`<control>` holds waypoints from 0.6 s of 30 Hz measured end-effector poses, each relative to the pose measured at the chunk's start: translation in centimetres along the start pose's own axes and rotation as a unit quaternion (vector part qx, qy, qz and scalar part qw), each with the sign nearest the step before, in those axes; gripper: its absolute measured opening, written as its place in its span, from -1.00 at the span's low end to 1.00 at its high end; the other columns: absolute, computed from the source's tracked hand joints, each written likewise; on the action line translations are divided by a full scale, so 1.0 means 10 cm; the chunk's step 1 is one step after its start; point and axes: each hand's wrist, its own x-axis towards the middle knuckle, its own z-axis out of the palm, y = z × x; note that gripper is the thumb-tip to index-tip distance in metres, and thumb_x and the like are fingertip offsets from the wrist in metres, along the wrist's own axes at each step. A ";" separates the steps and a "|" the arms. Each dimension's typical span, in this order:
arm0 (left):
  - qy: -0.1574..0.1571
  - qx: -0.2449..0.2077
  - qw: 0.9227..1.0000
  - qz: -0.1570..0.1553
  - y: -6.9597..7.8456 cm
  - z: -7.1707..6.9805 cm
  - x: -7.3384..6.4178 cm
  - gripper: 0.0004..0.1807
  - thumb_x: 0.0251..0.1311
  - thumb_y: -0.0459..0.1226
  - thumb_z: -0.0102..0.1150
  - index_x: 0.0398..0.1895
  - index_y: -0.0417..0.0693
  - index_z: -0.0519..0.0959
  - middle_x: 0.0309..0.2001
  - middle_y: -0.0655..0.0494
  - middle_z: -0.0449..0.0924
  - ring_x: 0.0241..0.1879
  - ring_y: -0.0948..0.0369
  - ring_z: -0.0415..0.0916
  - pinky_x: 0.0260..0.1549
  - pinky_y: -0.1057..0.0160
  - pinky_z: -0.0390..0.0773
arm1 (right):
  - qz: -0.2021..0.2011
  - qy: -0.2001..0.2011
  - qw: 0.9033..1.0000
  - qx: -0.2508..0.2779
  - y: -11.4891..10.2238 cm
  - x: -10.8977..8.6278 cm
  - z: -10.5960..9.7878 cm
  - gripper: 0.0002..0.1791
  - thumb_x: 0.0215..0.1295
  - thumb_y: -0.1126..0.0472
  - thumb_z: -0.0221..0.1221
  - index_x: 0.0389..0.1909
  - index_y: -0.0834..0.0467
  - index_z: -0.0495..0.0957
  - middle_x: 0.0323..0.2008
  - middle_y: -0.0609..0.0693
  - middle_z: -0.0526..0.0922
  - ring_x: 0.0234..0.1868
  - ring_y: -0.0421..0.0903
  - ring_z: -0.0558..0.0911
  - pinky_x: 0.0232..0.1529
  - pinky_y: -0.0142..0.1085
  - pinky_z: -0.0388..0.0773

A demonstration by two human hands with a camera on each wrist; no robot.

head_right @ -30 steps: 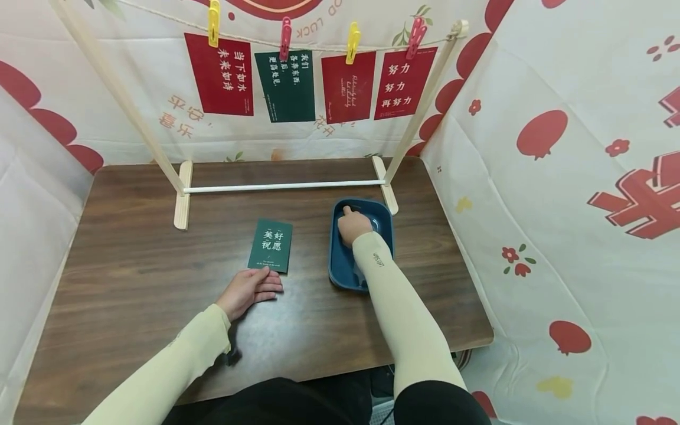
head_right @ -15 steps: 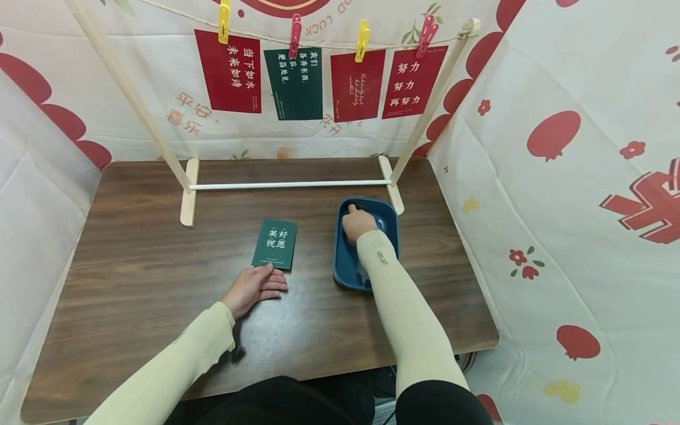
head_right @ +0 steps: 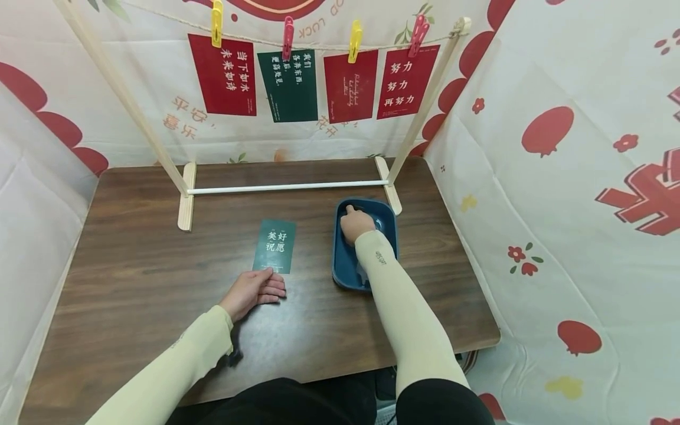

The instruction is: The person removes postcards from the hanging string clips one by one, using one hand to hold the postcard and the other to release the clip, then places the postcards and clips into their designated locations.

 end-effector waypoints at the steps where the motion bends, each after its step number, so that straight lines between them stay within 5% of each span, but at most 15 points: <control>1: -0.001 0.000 1.000 0.001 0.00 0.00 0.00 -0.49 0.77 -0.14 -0.07 0.18 -0.51 0.61 -0.09 -0.25 0.78 -0.20 0.10 0.81 -0.20 0.17 0.79 | 0.000 -0.001 1.000 0.002 0.00 0.00 -0.01 -0.73 0.60 0.38 0.20 0.16 0.36 0.73 0.55 0.41 0.32 -0.03 0.21 0.73 -0.14 -0.03 0.75; 9: -0.021 0.006 1.000 0.015 -0.01 0.01 -0.04 -0.48 0.78 -0.15 -0.10 0.20 -0.54 0.58 -0.07 -0.26 0.78 -0.17 0.10 0.80 -0.16 0.16 0.79 | 0.000 0.002 1.000 -0.006 0.00 -0.01 0.01 -0.77 0.60 0.38 0.20 0.09 0.34 0.76 0.53 0.43 0.34 -0.16 0.16 0.72 -0.24 -0.07 0.72; 18: -0.030 0.005 0.999 0.023 -0.05 0.03 -0.06 -0.47 0.77 -0.14 -0.10 0.20 -0.54 0.58 -0.09 -0.23 0.78 -0.19 0.11 0.80 -0.17 0.17 0.79 | -0.022 0.019 1.000 -0.003 0.04 -0.10 0.02 -0.81 0.58 0.36 0.23 0.02 0.34 0.76 0.45 0.45 0.42 -0.01 0.24 0.72 -0.24 -0.05 0.74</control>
